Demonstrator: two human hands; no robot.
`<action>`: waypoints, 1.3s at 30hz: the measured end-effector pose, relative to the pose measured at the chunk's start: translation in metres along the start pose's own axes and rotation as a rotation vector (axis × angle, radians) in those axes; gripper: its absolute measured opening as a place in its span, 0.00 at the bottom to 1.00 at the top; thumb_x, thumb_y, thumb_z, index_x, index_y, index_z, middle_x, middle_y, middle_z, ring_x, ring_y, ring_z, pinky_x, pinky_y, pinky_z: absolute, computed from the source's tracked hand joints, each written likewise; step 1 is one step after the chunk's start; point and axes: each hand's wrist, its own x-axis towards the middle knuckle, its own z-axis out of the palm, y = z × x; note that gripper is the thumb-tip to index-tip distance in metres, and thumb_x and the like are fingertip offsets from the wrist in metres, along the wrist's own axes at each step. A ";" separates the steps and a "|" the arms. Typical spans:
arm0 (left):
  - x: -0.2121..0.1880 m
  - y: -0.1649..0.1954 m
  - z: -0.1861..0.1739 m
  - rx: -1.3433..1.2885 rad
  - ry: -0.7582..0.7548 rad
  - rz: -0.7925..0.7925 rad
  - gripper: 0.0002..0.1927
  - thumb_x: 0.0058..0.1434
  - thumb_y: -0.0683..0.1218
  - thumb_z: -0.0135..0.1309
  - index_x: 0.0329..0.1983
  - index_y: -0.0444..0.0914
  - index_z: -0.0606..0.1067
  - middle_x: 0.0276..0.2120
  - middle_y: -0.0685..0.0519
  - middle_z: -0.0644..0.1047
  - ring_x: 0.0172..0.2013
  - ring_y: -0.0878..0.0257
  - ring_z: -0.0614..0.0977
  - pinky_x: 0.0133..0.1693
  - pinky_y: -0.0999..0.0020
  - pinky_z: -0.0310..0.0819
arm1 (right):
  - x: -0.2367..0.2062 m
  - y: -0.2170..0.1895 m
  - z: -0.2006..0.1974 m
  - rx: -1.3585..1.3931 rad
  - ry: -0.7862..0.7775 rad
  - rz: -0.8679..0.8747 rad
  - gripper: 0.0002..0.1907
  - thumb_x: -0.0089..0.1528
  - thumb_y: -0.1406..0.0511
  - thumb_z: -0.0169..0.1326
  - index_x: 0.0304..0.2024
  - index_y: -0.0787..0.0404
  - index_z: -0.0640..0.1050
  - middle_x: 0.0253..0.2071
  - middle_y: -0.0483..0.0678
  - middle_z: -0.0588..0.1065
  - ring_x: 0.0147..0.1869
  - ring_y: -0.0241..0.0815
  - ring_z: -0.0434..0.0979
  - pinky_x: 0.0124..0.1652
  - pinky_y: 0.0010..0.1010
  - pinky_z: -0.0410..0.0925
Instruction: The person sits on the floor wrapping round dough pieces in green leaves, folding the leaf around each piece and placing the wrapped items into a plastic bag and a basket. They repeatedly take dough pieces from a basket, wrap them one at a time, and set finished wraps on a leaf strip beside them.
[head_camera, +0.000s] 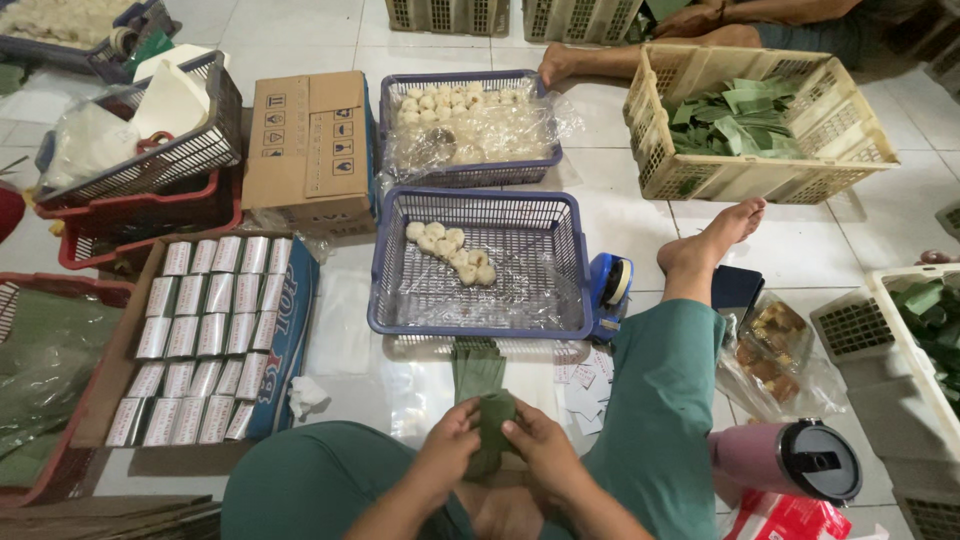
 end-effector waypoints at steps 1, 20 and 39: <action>0.005 0.007 -0.011 0.007 -0.074 -0.077 0.29 0.60 0.34 0.46 0.67 0.33 0.66 0.57 0.47 0.78 0.55 0.58 0.79 0.55 0.64 0.72 | 0.000 -0.002 -0.010 0.082 -0.036 0.088 0.24 0.66 0.68 0.50 0.66 0.66 0.70 0.56 0.52 0.78 0.57 0.43 0.79 0.56 0.33 0.72; 0.081 0.088 -0.065 0.985 0.778 -0.080 0.23 0.42 0.47 0.69 0.43 0.39 0.80 0.36 0.46 0.84 0.38 0.51 0.85 0.44 0.57 0.79 | 0.059 0.019 -0.057 0.217 0.086 0.341 0.18 0.66 0.66 0.51 0.58 0.64 0.74 0.49 0.48 0.79 0.52 0.39 0.77 0.50 0.32 0.70; 0.022 0.079 -0.047 1.345 0.846 0.059 0.12 0.61 0.44 0.53 0.46 0.38 0.80 0.42 0.39 0.81 0.45 0.40 0.80 0.48 0.48 0.75 | 0.024 0.015 -0.040 0.387 0.094 0.190 0.14 0.65 0.67 0.52 0.52 0.66 0.75 0.44 0.50 0.79 0.45 0.40 0.78 0.45 0.32 0.71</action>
